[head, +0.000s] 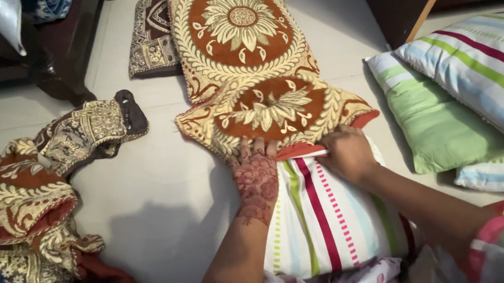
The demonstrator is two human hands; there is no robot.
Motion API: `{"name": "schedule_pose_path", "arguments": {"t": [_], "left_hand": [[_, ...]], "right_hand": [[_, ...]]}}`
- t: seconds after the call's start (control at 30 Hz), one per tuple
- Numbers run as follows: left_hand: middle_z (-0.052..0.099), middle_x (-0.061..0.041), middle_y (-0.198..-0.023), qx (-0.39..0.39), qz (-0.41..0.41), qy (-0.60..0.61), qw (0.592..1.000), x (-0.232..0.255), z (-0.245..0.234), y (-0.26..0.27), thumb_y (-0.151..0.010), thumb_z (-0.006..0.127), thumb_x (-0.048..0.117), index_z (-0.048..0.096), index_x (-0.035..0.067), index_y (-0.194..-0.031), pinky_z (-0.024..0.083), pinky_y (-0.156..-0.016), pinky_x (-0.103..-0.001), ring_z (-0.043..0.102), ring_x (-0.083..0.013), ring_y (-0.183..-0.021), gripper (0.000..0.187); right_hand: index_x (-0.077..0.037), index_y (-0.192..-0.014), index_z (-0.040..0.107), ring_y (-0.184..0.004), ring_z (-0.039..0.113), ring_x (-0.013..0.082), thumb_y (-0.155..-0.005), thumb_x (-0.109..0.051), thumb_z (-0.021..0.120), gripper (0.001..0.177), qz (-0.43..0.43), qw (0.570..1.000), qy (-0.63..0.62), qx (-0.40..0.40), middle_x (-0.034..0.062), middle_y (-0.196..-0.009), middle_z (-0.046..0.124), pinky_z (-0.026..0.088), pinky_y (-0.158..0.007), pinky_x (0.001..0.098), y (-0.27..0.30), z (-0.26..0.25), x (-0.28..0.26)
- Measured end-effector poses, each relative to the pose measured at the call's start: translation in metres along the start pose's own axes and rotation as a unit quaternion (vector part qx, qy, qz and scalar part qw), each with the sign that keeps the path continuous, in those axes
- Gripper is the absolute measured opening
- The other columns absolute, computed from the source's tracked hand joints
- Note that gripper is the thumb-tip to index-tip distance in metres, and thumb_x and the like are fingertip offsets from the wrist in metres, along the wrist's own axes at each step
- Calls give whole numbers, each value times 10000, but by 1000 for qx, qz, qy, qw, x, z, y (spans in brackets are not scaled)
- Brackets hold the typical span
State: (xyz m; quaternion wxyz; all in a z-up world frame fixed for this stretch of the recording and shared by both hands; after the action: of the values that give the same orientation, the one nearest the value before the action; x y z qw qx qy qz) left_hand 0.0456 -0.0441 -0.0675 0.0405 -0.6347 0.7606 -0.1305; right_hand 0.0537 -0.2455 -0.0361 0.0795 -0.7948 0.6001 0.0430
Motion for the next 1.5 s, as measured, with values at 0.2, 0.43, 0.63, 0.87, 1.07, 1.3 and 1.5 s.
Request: {"name": "schedule_pose_path", "arguments": {"t": [0.2, 0.43, 0.63, 0.87, 1.07, 1.3, 1.5], "left_hand": [[629, -141, -1362, 4, 142, 128, 981, -6, -32, 9, -891, 673, 418, 652, 62, -1208, 427, -1072, -441, 574, -344, -1238, 477], [683, -129, -1075, 87, 109, 215, 967, 1, -134, 58, -860, 822, 422, 611, 30, -1289, 523, -917, -383, 638, -291, -1033, 618], [429, -158, -1399, -72, -32, 95, 992, -22, -91, 39, -655, 914, 418, 417, 100, -1469, 491, -945, -493, 473, -349, -1249, 1005], [400, -130, -1489, -102, -117, 185, 970, -30, -62, 25, -569, 963, 198, 325, 130, -1519, 495, -1014, -486, 445, -364, -1380, 1146], [424, -147, -1434, -109, -109, 165, 974, -29, -64, 28, -575, 962, 193, 396, 260, -1486, 508, -996, -449, 467, -362, -1336, 1074], [482, -130, -1358, -117, -109, 160, 974, -38, -51, 28, -567, 954, 175, 461, 247, -1423, 503, -988, -408, 511, -326, -1277, 990], [611, -78, -1231, -13, -48, 166, 985, -39, -47, 35, -665, 799, 163, 562, 194, -1212, 544, -849, -418, 621, -283, -1102, 597]], "right_hand": [[-154, -1189, 713, -1250, 525, 354, -799, -421, 794, 480, -119, 991, -61, -10, 118, -1313, 612, 412, -1092, 480, 21, -38, 37], [-181, -1450, 551, -1443, 377, 406, -632, -417, 926, 930, 2, 981, -194, -10, 215, -1573, 339, 365, -1145, 479, 21, -33, 84], [-184, -1516, 397, -1307, 498, 364, -479, -523, 919, 1210, 29, 968, -251, -7, 187, -1510, 365, 454, -1073, 453, 12, 0, 80], [-169, -1387, 561, -1339, 404, 448, -407, -559, 995, 1141, -11, 992, -115, 40, 240, -1394, 421, 375, -1114, 521, -3, -9, 79], [-131, -1232, 660, -1307, 424, 444, -405, -539, 989, 979, -19, 992, -111, 54, 206, -1377, 447, 385, -1097, 513, 1, -20, 66], [-74, -857, 666, -1090, 590, 345, -481, -419, 963, 590, -24, 988, -125, 85, 92, -1053, 638, 467, -978, 474, 12, -13, 60], [-150, -879, 733, -956, 622, 320, -741, -152, 781, 146, -9, 986, -98, 135, 33, -970, 680, 528, -854, 421, 19, 1, 53]]}}
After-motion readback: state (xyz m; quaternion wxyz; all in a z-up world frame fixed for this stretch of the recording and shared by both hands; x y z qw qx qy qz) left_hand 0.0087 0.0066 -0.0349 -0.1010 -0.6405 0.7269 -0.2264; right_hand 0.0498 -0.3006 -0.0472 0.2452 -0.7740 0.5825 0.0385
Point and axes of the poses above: each hand's wrist, its own y-axis away from the middle knuckle, its own z-axis out of the palm, x = y × z, the point moved 5 cm from there along -y, towards the middle knuckle
